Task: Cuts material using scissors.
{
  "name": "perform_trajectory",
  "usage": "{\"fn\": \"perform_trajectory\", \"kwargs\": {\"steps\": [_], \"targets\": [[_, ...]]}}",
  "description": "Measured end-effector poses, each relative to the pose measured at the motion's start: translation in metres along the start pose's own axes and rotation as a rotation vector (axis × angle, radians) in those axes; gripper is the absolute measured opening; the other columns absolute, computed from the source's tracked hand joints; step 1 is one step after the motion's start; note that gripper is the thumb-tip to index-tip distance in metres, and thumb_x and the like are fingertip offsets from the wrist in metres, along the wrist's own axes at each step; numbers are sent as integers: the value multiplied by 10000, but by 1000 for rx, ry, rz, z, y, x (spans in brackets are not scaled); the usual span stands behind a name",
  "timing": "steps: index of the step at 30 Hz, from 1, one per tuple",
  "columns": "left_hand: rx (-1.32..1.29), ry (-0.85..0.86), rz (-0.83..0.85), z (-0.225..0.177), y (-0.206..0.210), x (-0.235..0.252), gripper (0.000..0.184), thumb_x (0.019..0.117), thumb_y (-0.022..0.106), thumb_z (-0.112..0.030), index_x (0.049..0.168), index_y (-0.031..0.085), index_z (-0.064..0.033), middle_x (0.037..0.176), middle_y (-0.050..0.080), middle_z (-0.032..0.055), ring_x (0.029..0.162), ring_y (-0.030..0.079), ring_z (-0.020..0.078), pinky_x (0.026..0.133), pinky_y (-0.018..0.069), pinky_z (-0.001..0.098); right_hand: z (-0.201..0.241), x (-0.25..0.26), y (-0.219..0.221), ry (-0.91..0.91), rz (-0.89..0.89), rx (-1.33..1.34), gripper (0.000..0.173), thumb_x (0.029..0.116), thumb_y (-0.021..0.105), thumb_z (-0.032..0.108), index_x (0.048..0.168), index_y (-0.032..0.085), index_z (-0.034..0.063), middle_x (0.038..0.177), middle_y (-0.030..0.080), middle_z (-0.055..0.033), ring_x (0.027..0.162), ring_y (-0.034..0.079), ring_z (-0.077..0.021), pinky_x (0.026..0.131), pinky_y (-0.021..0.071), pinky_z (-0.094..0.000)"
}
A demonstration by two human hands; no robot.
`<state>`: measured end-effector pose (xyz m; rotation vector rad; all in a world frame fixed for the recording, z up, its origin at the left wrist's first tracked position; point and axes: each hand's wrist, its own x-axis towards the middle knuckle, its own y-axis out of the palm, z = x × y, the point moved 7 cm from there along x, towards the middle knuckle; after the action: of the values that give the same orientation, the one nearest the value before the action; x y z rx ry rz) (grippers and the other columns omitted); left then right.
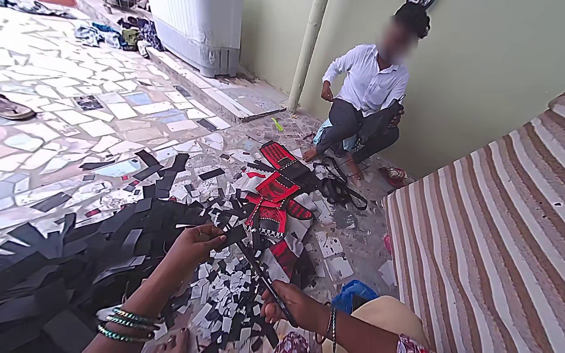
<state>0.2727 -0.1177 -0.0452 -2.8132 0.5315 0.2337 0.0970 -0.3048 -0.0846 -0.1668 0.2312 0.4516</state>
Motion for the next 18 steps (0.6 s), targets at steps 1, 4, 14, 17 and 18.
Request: {"fn": "perform_trajectory", "kwargs": {"steps": [1, 4, 14, 17, 18], "targets": [[9, -12, 12, -1, 1, -1, 26, 946, 688, -23, 968, 685, -36, 702, 646, -19, 482, 516, 19, 460, 434, 176, 0, 0, 0, 0, -2, -6, 598, 1013, 565, 412, 1276, 494, -120, 1045, 670, -160, 893, 667, -162, 837, 554, -326], [38, -41, 47, -2, 4, -3, 40, 944, 693, -16, 974, 684, -40, 709, 652, -21, 486, 518, 18, 466, 436, 177, -1, 0, 0, 9, -1, -15, 582, 1018, 561, 398, 1277, 496, -120, 1045, 669, -165, 884, 664, -163, 826, 551, -326], [97, -82, 166, -1, 18, -6, 113, 911, 751, -38, 934, 640, -39, 682, 608, -2, 492, 514, 50, 481, 445, 203, 0, -1, 0, 7, -25, 10, 584, 1020, 550, 429, 1266, 503, -99, 1053, 673, -133, 886, 675, -137, 806, 563, -304], [100, -82, 172, -4, 20, -8, 77, 941, 725, -61, 940, 651, -40, 683, 611, -9, 495, 510, 40, 486, 440, 198, 1, -1, 0, 7, -26, 12, 592, 1016, 556, 441, 1263, 504, -95, 1051, 669, -117, 893, 672, -126, 814, 566, -300], [98, -80, 169, -5, 20, -8, 69, 949, 717, -65, 946, 654, -39, 688, 615, -13, 499, 513, 36, 489, 442, 195, 1, -2, 0, 6, -25, 15, 596, 1014, 559, 446, 1261, 503, -93, 1052, 667, -113, 894, 669, -123, 813, 563, -297]]}}
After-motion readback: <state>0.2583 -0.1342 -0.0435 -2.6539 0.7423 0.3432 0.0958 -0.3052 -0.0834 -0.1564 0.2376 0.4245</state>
